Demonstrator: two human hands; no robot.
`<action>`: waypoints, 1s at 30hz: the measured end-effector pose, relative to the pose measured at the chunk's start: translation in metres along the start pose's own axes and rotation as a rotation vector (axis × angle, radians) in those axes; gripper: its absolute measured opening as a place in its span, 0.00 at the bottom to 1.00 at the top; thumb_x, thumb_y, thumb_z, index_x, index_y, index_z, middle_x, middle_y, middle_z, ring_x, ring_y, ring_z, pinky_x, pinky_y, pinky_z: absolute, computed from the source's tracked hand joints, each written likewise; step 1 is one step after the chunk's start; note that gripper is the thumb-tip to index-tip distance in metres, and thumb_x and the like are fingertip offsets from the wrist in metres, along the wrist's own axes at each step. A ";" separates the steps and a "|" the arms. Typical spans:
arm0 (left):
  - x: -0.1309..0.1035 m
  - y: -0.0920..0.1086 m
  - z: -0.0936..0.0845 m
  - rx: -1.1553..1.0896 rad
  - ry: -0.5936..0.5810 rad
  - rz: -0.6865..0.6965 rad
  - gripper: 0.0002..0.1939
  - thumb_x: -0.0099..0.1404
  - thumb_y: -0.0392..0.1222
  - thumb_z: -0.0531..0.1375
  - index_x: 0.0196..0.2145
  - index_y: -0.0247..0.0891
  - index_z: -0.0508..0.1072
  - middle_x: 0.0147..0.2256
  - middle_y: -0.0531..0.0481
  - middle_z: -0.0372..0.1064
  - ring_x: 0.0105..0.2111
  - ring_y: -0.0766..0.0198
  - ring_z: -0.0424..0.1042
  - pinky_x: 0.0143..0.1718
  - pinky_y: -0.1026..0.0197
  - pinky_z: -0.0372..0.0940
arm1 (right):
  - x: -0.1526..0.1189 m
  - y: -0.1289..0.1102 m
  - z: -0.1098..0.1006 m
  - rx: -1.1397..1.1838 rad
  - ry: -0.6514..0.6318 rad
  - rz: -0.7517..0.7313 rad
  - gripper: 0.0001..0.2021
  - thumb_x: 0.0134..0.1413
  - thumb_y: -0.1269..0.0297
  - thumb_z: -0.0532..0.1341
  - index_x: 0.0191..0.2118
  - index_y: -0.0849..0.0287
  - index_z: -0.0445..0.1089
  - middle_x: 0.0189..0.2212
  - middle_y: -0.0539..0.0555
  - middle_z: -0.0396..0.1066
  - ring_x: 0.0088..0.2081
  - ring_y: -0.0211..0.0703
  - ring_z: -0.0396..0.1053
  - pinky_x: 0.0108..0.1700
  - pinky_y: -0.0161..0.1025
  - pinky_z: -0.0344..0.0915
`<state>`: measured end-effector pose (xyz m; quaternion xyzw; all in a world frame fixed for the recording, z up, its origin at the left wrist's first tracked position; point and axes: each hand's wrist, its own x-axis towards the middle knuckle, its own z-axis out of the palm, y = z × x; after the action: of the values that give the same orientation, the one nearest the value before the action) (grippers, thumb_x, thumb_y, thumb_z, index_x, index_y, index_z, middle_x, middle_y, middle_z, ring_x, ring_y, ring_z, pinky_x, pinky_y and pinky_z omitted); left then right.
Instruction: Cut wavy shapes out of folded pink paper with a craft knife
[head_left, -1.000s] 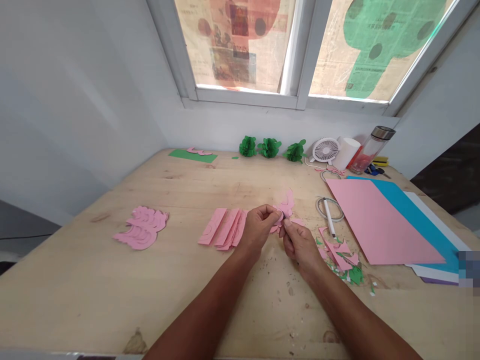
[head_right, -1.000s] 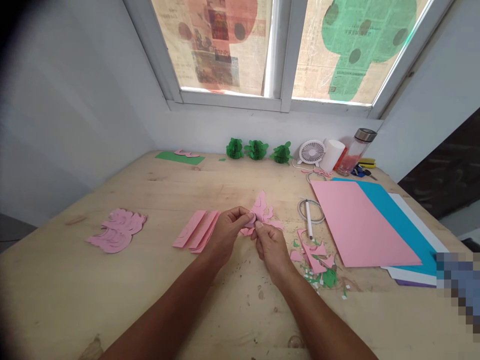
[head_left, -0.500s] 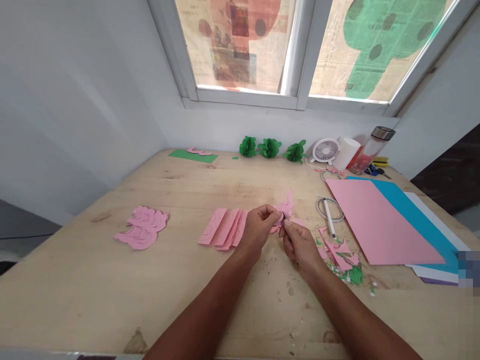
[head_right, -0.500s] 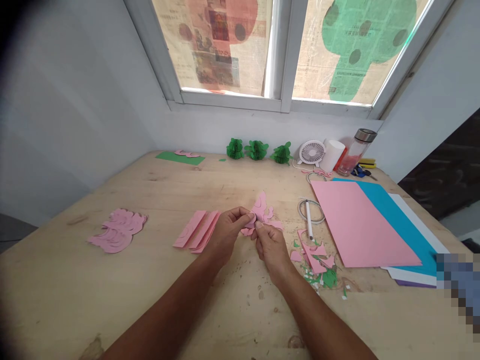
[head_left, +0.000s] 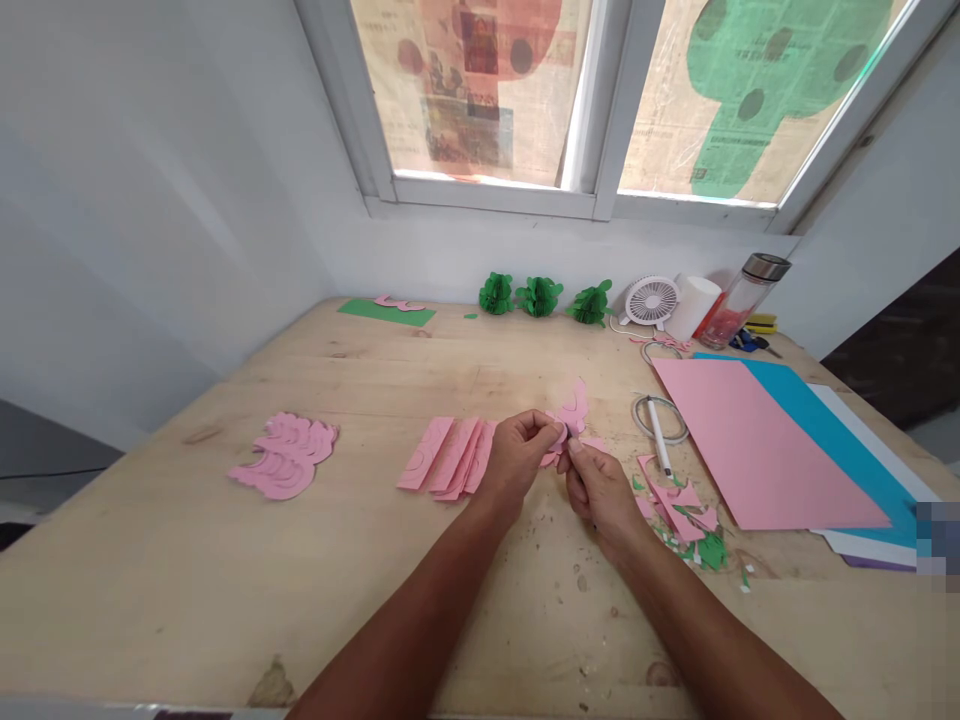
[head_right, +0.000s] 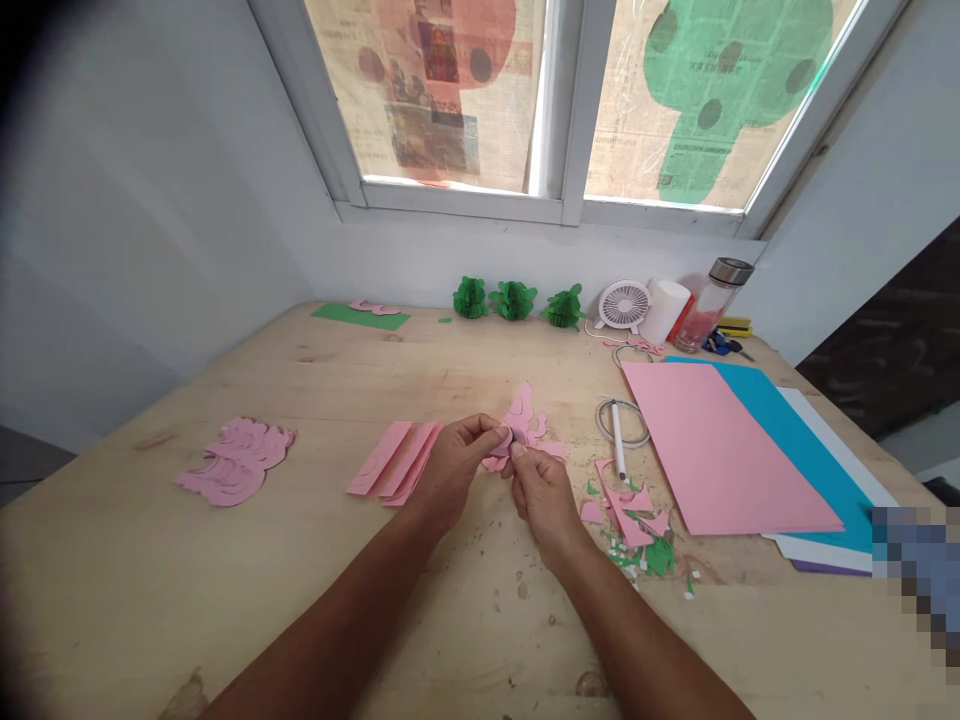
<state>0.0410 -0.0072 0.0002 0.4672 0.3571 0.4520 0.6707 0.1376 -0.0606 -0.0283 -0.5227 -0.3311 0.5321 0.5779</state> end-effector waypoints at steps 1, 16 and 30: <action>0.000 0.000 0.000 0.002 0.005 0.004 0.09 0.49 0.39 0.61 0.18 0.34 0.65 0.17 0.55 0.61 0.20 0.71 0.59 0.25 0.66 0.55 | 0.000 0.000 0.000 0.004 0.000 0.000 0.18 0.47 0.49 0.59 0.22 0.60 0.62 0.07 0.40 0.48 0.12 0.28 0.39 0.15 0.31 0.34; 0.000 0.001 0.001 -0.010 0.012 0.004 0.09 0.49 0.39 0.61 0.17 0.34 0.66 0.17 0.54 0.63 0.20 0.71 0.61 0.26 0.66 0.57 | -0.001 -0.001 0.000 0.001 0.000 0.018 0.18 0.47 0.49 0.59 0.22 0.61 0.63 0.08 0.40 0.48 0.12 0.28 0.40 0.15 0.31 0.33; 0.000 -0.001 0.000 0.012 0.006 0.010 0.10 0.49 0.41 0.62 0.18 0.34 0.66 0.18 0.54 0.62 0.21 0.71 0.60 0.25 0.66 0.56 | -0.001 -0.002 0.000 -0.026 0.007 0.002 0.19 0.46 0.48 0.59 0.23 0.61 0.64 0.07 0.40 0.48 0.11 0.28 0.40 0.15 0.32 0.34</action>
<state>0.0409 -0.0074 -0.0007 0.4716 0.3593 0.4546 0.6647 0.1378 -0.0612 -0.0262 -0.5325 -0.3355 0.5264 0.5716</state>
